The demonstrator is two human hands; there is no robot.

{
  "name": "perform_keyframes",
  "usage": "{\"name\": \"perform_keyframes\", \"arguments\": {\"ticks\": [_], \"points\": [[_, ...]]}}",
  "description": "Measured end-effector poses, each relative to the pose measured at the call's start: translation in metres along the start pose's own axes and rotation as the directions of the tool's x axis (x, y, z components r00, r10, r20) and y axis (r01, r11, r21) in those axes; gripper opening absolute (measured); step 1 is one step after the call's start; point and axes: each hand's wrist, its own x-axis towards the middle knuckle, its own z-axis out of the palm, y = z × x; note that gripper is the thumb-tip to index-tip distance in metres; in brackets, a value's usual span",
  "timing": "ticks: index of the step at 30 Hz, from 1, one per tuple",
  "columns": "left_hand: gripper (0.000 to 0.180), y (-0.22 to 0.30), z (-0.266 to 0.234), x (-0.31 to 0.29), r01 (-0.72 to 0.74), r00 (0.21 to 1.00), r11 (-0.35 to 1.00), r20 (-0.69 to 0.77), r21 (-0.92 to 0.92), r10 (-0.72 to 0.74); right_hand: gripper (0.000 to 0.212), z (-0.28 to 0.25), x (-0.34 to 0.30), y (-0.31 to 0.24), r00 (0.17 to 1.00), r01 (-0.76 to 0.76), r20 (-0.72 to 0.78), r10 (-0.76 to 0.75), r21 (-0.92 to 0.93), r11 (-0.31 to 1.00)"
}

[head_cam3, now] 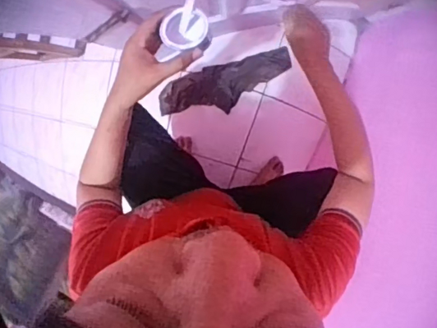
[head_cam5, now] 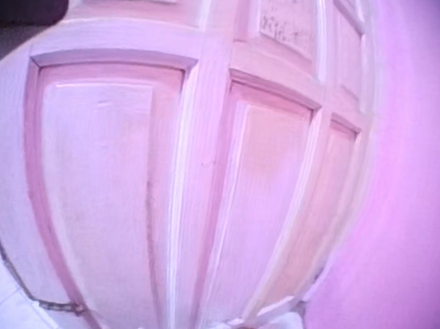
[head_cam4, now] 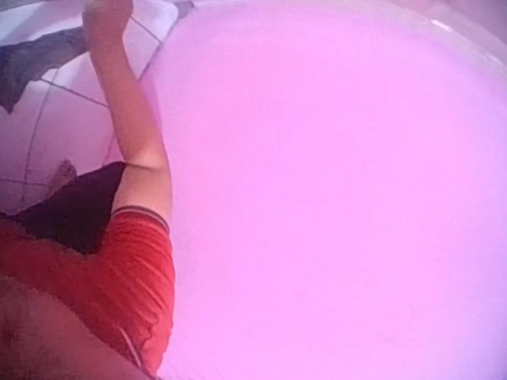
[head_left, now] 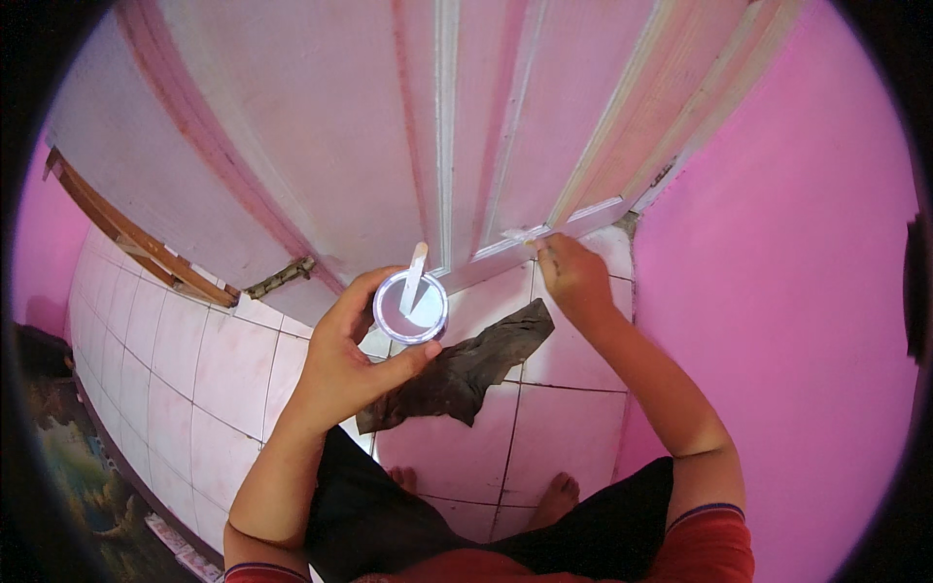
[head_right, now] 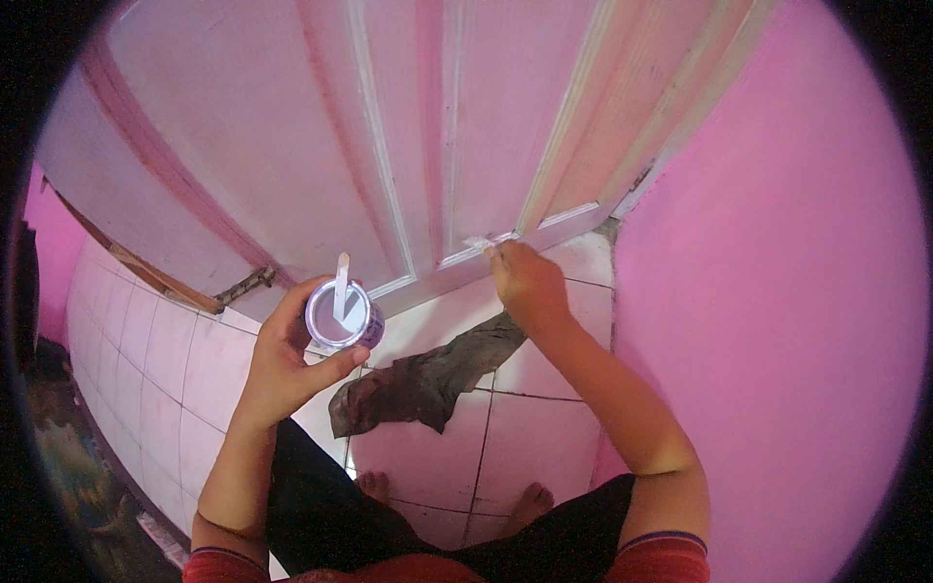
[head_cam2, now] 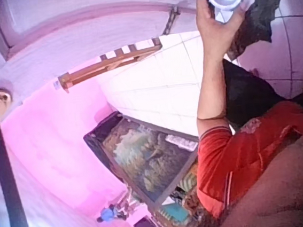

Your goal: The person paints the bottom edge and decorative recessed panels of a wooden door using a small paintbrush dipped into a container of white paint.

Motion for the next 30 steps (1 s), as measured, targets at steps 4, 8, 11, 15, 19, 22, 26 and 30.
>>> {"name": "perform_keyframes", "arguments": {"ticks": [4,8,11,15,19,22,26,30], "points": [[0.066,0.002,0.003,0.000,0.026,1.000,1.000,0.003,-0.005,-0.026,0.017,0.043,-0.011,0.028,1.000,0.016,0.010,-0.015,-0.049,0.999],[0.066,0.001,0.002,0.000,0.015,1.000,1.000,-0.011,-0.001,-0.015,0.016,0.025,0.006,0.022,0.981,0.082,-0.180,-0.074,0.037,0.996],[0.066,-0.003,-0.001,-0.002,0.015,1.000,1.000,-0.006,-0.001,-0.015,0.014,-0.005,0.004,0.005,0.987,-0.072,-0.122,0.101,0.222,0.972],[0.068,-0.001,0.001,0.000,0.024,1.000,1.000,-0.003,0.006,-0.024,0.016,0.024,-0.017,0.031,0.996,0.012,-0.086,-0.019,-0.083,0.996],[0.069,-0.001,0.003,0.001,0.050,0.999,0.999,-0.012,0.001,-0.050,0.014,0.039,-0.003,0.037,0.995,0.008,-0.096,-0.013,-0.046,0.999],[0.068,0.001,0.004,0.000,0.060,0.998,0.998,-0.032,-0.018,-0.061,0.014,0.016,0.006,0.026,0.984,-0.028,-0.177,0.033,0.033,0.999],[0.068,-0.001,0.002,0.000,0.060,0.998,0.998,-0.033,0.015,-0.059,0.025,0.000,-0.008,0.026,0.989,-0.150,0.005,0.150,0.054,0.987],[0.068,0.001,0.009,0.004,0.074,0.997,0.997,-0.006,-0.031,-0.074,0.018,0.029,-0.012,0.054,0.993,-0.102,-0.059,0.099,-0.057,0.993]]}}
